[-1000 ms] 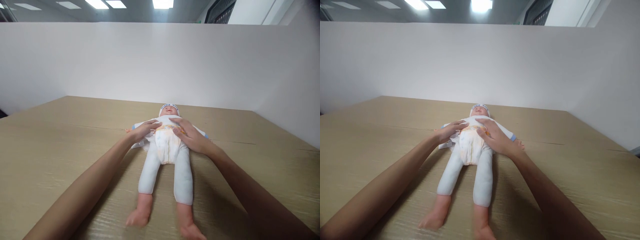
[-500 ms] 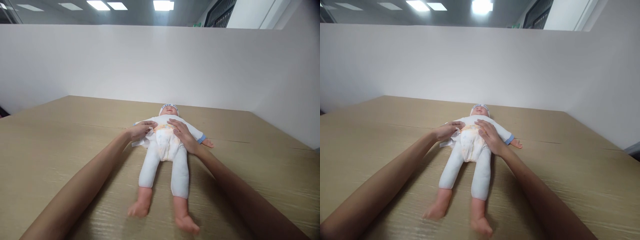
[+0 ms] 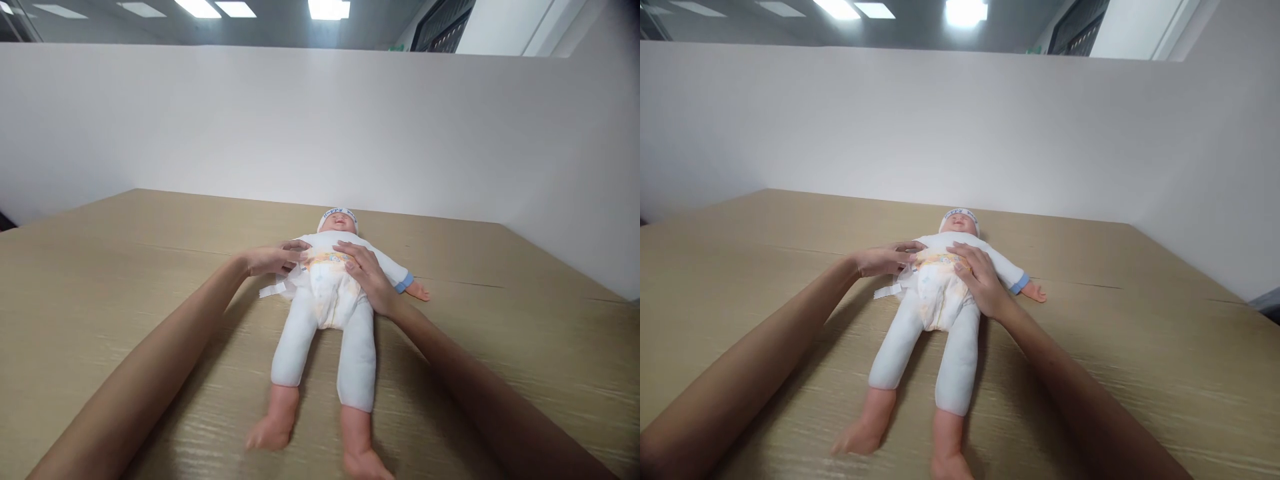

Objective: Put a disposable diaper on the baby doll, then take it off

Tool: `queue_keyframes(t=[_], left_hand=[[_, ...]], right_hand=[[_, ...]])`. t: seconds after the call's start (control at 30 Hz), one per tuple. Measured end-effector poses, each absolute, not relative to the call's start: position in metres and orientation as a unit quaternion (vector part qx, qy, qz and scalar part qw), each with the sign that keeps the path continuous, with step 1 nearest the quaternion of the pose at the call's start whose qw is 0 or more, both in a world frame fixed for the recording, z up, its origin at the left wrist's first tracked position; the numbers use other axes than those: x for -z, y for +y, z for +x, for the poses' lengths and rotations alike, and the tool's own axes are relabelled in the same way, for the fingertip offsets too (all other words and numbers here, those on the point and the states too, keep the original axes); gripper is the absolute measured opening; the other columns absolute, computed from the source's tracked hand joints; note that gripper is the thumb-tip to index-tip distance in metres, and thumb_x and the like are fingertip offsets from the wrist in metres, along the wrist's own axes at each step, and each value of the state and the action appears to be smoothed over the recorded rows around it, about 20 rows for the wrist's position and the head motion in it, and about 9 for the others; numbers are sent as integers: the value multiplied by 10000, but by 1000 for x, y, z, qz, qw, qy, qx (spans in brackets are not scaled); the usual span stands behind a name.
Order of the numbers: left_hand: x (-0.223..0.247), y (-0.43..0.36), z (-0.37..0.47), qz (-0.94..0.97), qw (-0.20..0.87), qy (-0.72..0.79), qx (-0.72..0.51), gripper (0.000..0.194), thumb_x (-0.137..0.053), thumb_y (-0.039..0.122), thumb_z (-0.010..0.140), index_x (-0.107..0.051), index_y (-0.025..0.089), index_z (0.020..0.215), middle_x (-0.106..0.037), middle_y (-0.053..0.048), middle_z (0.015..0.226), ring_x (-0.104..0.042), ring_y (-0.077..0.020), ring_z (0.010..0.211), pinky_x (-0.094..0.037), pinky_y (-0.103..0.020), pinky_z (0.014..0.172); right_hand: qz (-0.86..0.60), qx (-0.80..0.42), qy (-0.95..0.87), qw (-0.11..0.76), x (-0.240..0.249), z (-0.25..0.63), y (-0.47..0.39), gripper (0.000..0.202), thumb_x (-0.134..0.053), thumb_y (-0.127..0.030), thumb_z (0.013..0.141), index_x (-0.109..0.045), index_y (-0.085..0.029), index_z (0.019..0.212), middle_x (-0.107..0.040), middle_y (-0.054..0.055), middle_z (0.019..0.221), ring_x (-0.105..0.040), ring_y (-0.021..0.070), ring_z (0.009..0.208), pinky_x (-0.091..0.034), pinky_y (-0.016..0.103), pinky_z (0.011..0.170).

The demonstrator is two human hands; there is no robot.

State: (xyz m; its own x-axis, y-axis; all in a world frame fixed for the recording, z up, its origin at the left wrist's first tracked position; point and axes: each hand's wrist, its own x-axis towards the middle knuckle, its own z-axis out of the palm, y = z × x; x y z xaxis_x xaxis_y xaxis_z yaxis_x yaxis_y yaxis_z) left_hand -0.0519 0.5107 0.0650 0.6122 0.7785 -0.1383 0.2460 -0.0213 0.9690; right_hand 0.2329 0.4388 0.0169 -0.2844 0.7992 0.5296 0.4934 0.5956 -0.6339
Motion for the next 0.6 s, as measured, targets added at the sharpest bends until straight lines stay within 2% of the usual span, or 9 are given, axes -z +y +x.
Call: queue_keyframes(t=[0.1, 0.17, 0.23, 0.3, 0.43, 0.5, 0.6], left_hand=[[-74, 514, -68, 678, 613, 376, -151, 730, -964, 467, 706, -683, 296, 1358, -766, -43, 1073, -724, -216, 914, -571, -329, 814], [-80, 517, -76, 702, 581, 385, -147, 680, -938, 454, 745, -695, 317, 1365, -758, -15, 990, -702, -194, 866, -544, -304, 781], [-87, 519, -81, 725, 529, 410, -159, 596, -906, 474, 778, -735, 323, 1329, -767, -17, 966, -686, -191, 842, -507, -285, 725], [-94, 519, -79, 739, 474, 438, -191, 527, -865, 526, 811, -767, 308, 1280, -795, -44, 1037, -695, -211, 895, -490, -287, 714], [-95, 507, -56, 765, 434, 417, -230, 529, -758, 643, 888, -744, 274, 1267, -759, -75, 1281, -672, -257, 1142, -515, -322, 878], [-90, 500, -43, 777, 434, 395, -226, 544, -746, 658, 897, -711, 260, 1266, -734, -66, 1255, -656, -254, 1140, -507, -325, 899], [-82, 495, -33, 793, 420, 382, -219, 495, -703, 675, 923, -706, 228, 1134, -697, -42, 1065, -636, -234, 988, -484, -324, 832]], right_hand=[[-415, -162, -785, 430, -17, 233, 440, 454, -411, -527, 1135, -621, -354, 1499, -570, 35, 1634, -429, 269, 1565, -283, 524, 1317], [-412, -158, -787, 431, -16, 233, 441, 457, -408, -525, 1136, -619, -350, 1502, -572, 37, 1634, -433, 270, 1566, -280, 527, 1318], [-409, -156, -788, 434, -15, 233, 442, 457, -408, -522, 1136, -617, -350, 1504, -575, 38, 1631, -437, 271, 1566, -281, 527, 1321], [-406, -153, -787, 439, -14, 232, 443, 456, -407, -524, 1135, -621, -356, 1501, -582, 36, 1624, -441, 274, 1566, -284, 528, 1323], [-405, -149, -785, 443, -13, 232, 444, 455, -410, -523, 1135, -627, -358, 1499, -583, 32, 1624, -445, 277, 1561, -298, 523, 1318], [-410, -151, -784, 442, -13, 232, 443, 464, -405, -522, 1136, -621, -350, 1509, -575, 38, 1630, -439, 278, 1563, -301, 523, 1315], [-414, -154, -784, 436, -15, 231, 440, 471, -402, -523, 1134, -619, -338, 1509, -582, 53, 1623, -440, 282, 1564, -294, 530, 1313]])
